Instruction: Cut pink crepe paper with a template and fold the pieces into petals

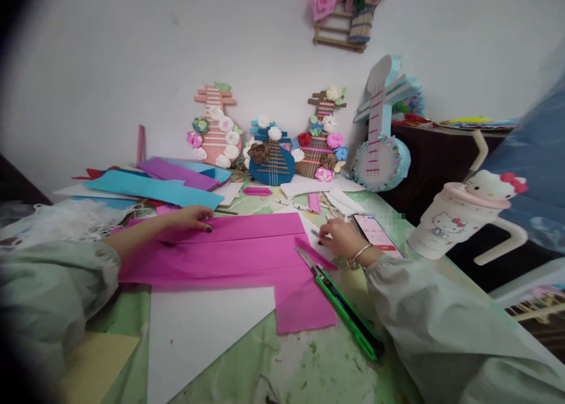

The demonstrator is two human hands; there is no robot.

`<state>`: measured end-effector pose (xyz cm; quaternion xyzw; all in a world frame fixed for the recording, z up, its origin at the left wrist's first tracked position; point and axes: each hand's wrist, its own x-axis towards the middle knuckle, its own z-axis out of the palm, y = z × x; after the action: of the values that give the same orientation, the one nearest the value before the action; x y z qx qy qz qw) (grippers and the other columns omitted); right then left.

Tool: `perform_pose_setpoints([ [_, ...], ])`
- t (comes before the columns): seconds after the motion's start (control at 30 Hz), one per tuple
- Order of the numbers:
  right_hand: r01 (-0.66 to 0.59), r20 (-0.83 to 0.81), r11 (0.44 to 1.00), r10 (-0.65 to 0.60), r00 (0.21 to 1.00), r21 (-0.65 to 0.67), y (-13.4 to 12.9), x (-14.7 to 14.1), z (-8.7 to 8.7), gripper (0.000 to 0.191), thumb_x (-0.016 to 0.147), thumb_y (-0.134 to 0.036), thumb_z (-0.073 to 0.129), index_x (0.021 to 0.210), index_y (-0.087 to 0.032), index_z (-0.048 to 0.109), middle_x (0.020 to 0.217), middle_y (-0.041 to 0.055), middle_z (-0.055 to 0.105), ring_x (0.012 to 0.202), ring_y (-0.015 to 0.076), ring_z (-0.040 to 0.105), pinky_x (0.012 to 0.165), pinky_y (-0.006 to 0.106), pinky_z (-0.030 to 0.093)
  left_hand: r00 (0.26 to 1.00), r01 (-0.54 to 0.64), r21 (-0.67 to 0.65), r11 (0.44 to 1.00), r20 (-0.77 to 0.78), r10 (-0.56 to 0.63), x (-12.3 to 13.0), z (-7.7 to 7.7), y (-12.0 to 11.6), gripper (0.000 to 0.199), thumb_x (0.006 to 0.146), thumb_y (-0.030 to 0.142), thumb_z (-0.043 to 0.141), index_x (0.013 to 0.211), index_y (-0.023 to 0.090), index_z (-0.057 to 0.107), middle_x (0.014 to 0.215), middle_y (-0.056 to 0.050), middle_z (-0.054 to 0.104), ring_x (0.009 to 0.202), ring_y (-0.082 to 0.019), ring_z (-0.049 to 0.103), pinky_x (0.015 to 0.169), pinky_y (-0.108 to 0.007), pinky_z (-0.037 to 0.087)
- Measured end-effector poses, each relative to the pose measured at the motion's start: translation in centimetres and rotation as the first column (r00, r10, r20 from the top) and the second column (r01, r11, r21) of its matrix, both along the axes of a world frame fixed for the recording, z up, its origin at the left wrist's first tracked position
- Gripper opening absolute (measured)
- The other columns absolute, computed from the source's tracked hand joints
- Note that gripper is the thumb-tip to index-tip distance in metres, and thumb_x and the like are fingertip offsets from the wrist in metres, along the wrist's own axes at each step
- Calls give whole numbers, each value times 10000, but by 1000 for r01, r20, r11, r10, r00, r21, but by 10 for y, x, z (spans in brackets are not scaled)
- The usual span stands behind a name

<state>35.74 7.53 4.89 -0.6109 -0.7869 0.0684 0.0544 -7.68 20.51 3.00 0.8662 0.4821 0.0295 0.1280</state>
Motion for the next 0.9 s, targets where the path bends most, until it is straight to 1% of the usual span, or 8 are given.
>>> perform_pose_setpoints([
  [0.13, -28, -115, 997, 20, 993, -68, -10, -17, -6, 165, 794, -256, 520, 761, -175, 659, 741, 50, 676, 694, 179, 588, 642, 267, 402, 1000, -2, 5, 1000, -19, 2, -10, 0, 10, 356, 592, 490, 623, 751, 173, 594, 786, -36, 614, 757, -216, 547, 661, -266, 386],
  [0.27, -16, -219, 990, -14, 976, -137, -21, -23, -12, 139, 764, -299, 558, 772, -176, 624, 720, 28, 668, 659, 158, 585, 597, 247, 411, 1000, -16, 45, 999, -25, 18, -22, 0, 14, 350, 616, 497, 601, 757, 176, 598, 816, -53, 621, 794, -232, 551, 688, -278, 385],
  [0.37, 25, -254, 987, -65, 965, -159, -27, -23, -17, 142, 730, -301, 588, 792, -174, 606, 738, 30, 662, 671, 159, 579, 592, 246, 412, 999, -24, 64, 998, -26, 26, -27, -1, 14, 371, 627, 510, 597, 790, 177, 602, 841, -54, 632, 803, -227, 558, 697, -272, 384],
  [0.47, 80, -266, 977, -132, 955, -195, -25, -22, -21, 145, 700, -295, 610, 773, -169, 605, 731, 37, 661, 668, 164, 576, 581, 250, 410, 999, -38, 77, 996, -33, 41, -31, -1, 14, 387, 624, 521, 598, 792, 172, 602, 819, -56, 639, 777, -228, 565, 671, -272, 374],
  [0.53, 110, -267, 962, -178, 947, -249, -21, -23, -23, 122, 669, -269, 625, 733, -166, 613, 675, 33, 656, 630, 163, 573, 555, 250, 406, 998, -45, 83, 996, -36, 48, -32, 0, 14, 382, 623, 517, 595, 782, 171, 608, 805, -56, 645, 768, -231, 572, 655, -271, 371],
  [0.7, 118, -278, 918, -234, 932, -379, -7, -26, -19, 54, 592, -187, 642, 573, -170, 595, 513, -5, 599, 536, 142, 545, 519, 240, 395, 998, -42, 110, 993, -44, 47, -36, 0, 14, 383, 627, 500, 597, 819, 171, 635, 845, -55, 662, 785, -227, 587, 665, -264, 390],
  [0.8, 113, -310, 916, -244, 919, -384, -1, -26, -14, 69, 567, -170, 648, 557, -169, 580, 510, -20, 579, 529, 127, 533, 512, 230, 390, 998, -20, 138, 990, -56, 28, -38, -1, 12, 408, 643, 497, 604, 884, 170, 648, 894, -61, 664, 826, -229, 591, 708, -270, 413],
  [0.9, 117, -349, 916, -261, 900, -383, 3, -23, -5, 86, 579, -204, 652, 579, -170, 573, 519, -19, 575, 510, 123, 530, 484, 228, 393, 997, -4, 185, 983, -69, 17, -39, 1, 7, 427, 698, 489, 585, 965, 162, 647, 978, -90, 648, 906, -247, 588, 786, -299, 430],
])
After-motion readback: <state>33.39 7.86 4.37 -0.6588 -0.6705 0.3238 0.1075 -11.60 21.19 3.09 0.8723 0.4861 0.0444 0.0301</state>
